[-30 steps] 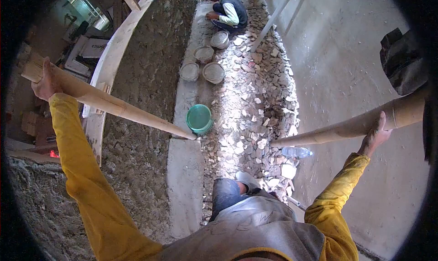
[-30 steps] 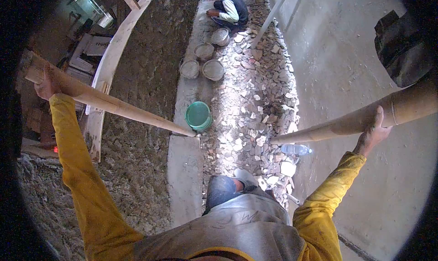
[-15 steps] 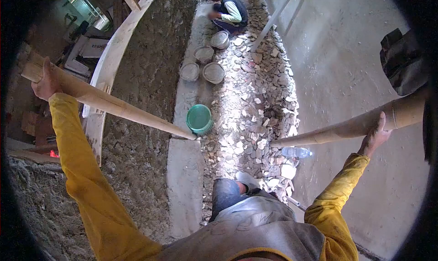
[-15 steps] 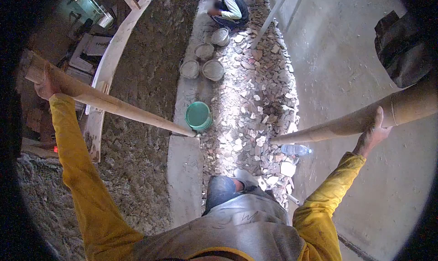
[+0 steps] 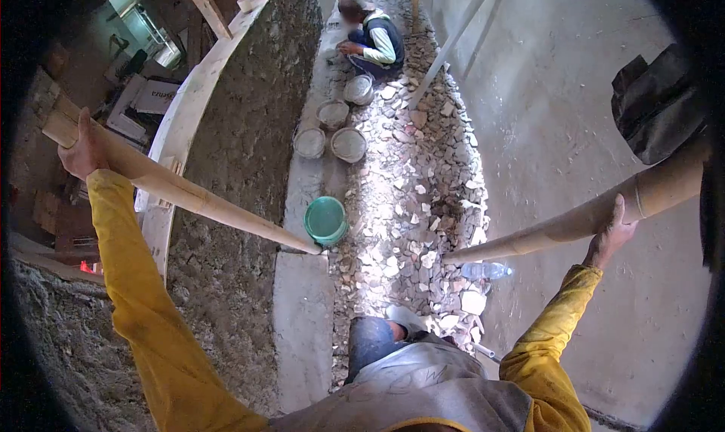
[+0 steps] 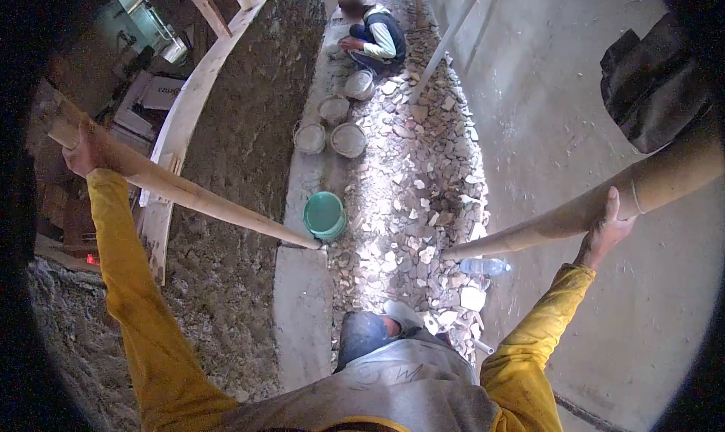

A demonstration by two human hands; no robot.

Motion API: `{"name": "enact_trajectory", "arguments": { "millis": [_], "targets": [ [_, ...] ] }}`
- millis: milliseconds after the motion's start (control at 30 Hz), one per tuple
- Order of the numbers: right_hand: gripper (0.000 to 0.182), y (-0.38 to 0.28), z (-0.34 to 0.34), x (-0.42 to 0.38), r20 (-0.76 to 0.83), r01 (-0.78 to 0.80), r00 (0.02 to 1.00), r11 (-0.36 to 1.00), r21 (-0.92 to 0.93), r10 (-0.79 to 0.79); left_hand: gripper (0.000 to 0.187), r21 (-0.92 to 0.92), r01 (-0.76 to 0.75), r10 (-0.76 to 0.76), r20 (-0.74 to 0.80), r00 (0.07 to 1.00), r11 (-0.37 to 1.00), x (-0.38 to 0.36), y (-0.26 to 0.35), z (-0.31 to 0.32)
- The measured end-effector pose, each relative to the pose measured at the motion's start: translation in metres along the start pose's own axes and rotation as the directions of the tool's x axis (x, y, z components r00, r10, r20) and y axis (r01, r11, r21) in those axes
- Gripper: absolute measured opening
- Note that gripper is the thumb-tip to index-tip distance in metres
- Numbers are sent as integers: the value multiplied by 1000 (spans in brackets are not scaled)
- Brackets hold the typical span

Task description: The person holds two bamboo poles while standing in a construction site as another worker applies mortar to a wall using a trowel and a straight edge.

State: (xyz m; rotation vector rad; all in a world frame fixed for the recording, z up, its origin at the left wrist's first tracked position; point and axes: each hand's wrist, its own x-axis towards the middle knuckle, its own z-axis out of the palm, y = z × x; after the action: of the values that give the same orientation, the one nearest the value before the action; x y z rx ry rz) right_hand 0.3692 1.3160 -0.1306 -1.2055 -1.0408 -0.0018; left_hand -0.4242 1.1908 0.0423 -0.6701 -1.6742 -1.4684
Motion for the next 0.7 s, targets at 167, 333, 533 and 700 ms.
{"name": "enact_trajectory", "arguments": {
  "millis": [167, 333, 533, 700],
  "targets": [
    [51, -5, 2, -4, 12, -43, 999, 997, 64, 43, 69, -140, 59, -61, -11, 998, 988, -10, 16, -3],
    [58, -17, 4, -6, 25, -64, 998, 994, 92, 62, 71, -62, 86, -84, 43, 996, 994, -2, 2, 0],
    [60, -20, 5, -8, 32, -57, 998, 994, 93, 54, 73, -67, 50, -48, 31, 998, 997, -6, 9, -2],
    [60, -15, 4, -5, 31, -66, 998, 992, 108, 63, 74, -104, 56, -52, 41, 998, 993, -3, 4, 0]
  ]
}}
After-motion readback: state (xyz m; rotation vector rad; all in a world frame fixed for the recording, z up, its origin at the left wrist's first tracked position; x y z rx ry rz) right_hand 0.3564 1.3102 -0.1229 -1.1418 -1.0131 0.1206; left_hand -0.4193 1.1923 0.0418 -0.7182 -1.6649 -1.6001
